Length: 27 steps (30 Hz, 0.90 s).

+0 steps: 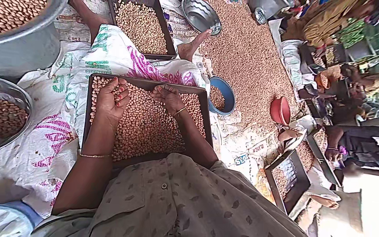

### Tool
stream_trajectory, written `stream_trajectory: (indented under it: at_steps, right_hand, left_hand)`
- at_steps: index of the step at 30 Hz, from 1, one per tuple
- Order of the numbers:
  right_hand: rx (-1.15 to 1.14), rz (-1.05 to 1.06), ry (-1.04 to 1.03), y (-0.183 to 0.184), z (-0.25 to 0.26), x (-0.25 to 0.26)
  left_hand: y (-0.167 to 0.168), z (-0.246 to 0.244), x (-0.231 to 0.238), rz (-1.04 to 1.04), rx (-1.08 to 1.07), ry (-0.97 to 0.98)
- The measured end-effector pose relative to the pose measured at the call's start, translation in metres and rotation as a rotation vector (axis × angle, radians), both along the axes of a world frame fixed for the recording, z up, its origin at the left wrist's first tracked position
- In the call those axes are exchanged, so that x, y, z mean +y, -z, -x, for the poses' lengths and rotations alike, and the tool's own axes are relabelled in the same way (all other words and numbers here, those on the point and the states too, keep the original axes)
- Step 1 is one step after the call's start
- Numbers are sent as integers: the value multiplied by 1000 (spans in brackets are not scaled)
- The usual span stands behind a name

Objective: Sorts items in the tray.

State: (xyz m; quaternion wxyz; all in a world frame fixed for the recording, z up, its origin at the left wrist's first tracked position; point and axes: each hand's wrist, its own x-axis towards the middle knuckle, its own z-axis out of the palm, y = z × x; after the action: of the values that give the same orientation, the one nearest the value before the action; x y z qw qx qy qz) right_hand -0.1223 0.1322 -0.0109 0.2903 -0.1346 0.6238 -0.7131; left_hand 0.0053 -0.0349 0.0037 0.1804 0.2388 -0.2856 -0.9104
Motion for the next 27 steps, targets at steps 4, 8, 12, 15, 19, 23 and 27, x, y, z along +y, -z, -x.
stream_trajectory:
  at_steps: [4, 8, 12, 15, 19, 23, 27]
  right_hand:
    - [-45, 233, 283, -23, 17, 17]
    - [-176, 551, 687, -56, 46, 43]
    - [183, 219, 500, -37, 11, 19]
    - [772, -100, 26, 3, -44, -13]
    - [1455, -631, -373, 47, -66, -28]
    - [1554, -837, -228, 54, -27, 0]
    - [1421, -1027, -48, 39, 6, 54]
  left_hand:
    - [1, -1, 0, 4, 26, -6]
    - [2, -3, 1, 11, 92, -32]
    - [8, -3, -1, 20, 189, -40]
    - [19, -17, 2, 68, 283, -26]
    - [21, -20, 1, 114, 335, -52]
    - [12, -18, 2, 105, 281, -93]
    - [8, -3, -9, -16, 297, -142]
